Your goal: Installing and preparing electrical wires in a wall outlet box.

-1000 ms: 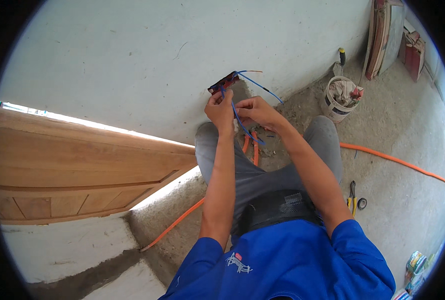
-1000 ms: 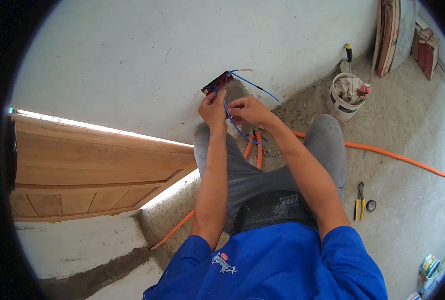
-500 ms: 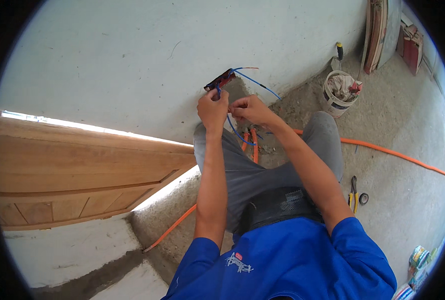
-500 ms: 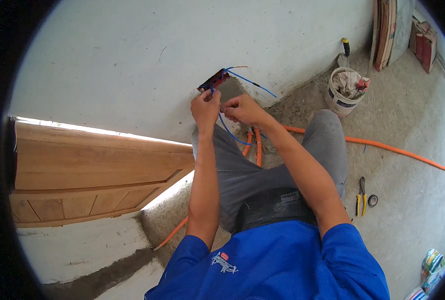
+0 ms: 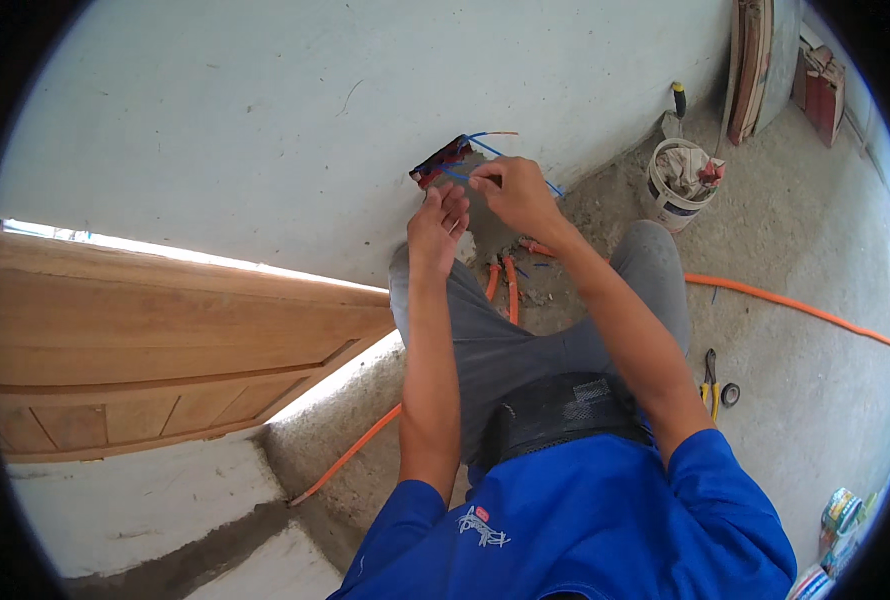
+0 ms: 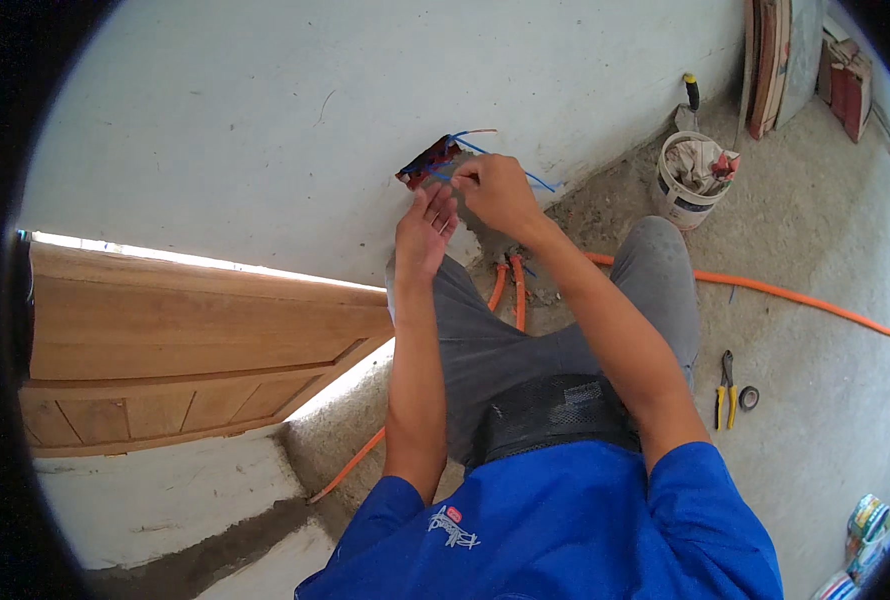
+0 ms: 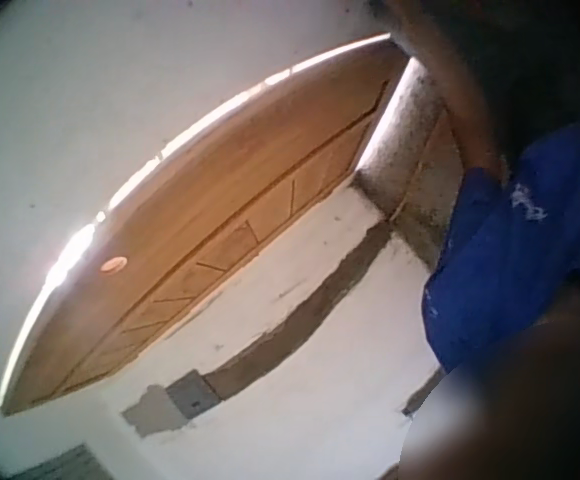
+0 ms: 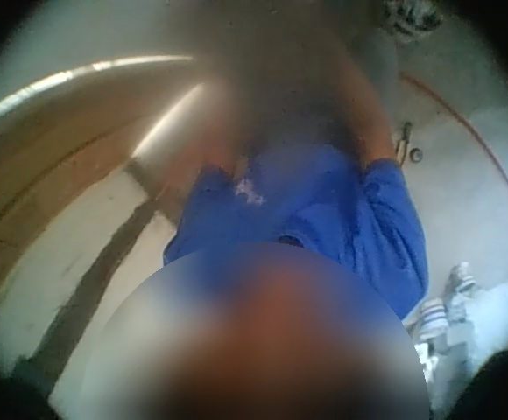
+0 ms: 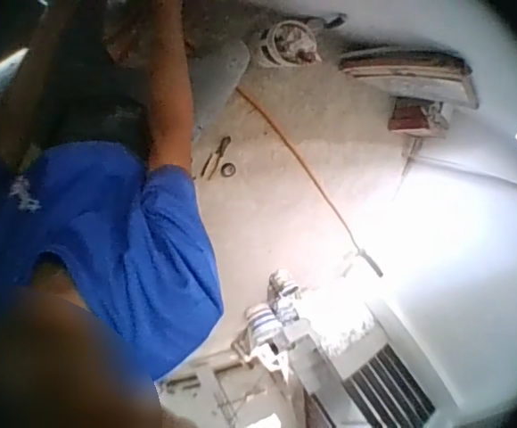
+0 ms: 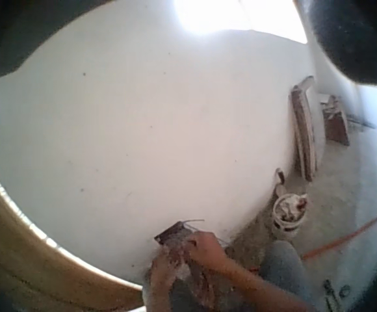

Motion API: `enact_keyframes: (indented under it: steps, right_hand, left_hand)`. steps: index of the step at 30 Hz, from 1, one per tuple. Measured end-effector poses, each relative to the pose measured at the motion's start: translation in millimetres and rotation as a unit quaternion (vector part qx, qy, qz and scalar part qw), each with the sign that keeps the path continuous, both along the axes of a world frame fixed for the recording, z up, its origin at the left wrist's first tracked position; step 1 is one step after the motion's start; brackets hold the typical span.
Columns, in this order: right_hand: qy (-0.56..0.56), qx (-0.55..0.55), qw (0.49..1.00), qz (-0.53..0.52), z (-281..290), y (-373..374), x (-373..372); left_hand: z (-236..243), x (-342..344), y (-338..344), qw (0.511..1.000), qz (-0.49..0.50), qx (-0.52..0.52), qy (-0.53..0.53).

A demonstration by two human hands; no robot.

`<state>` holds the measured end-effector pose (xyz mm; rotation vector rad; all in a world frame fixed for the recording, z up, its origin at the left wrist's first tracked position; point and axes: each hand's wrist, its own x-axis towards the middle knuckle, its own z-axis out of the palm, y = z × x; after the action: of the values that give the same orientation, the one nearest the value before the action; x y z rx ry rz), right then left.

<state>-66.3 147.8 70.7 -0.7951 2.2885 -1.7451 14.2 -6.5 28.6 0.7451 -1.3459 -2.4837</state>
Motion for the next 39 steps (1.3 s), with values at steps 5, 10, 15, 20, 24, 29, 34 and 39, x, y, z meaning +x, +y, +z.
enact_keyframes:
  steps: [5,10,15,20,24,29,34,39]
  right_hand:
    - [0.229,0.022,0.969,-0.087,2,-18,-14]
    - [0.226,0.039,0.971,-0.061,12,-19,-21]
    - [0.199,0.040,0.978,-0.046,10,-15,-22]
    - [0.149,0.059,0.987,0.000,12,-12,-16]
    - [0.136,0.058,0.988,0.036,18,-2,-15]
    - [0.137,0.055,0.987,0.058,8,-2,-14]
    - [0.131,0.028,0.990,0.045,-15,-12,1]
    - [0.019,0.027,0.997,0.067,-19,-18,-7]
  left_hand:
    - [-3,-21,8,0.995,-0.001,0.048,0.093]
    - [-2,-29,15,0.981,0.044,0.154,0.108]
    - [-1,-41,11,0.977,0.055,0.191,0.081]
    - [-4,-47,9,0.976,0.094,0.195,0.026]
    - [-7,-45,14,0.981,0.111,0.155,0.030]
    - [-19,-24,1,0.986,0.064,0.139,0.059]
    - [-12,-11,-9,0.993,0.025,0.109,0.028]
    - [5,-8,-7,0.996,0.008,-0.081,-0.036]
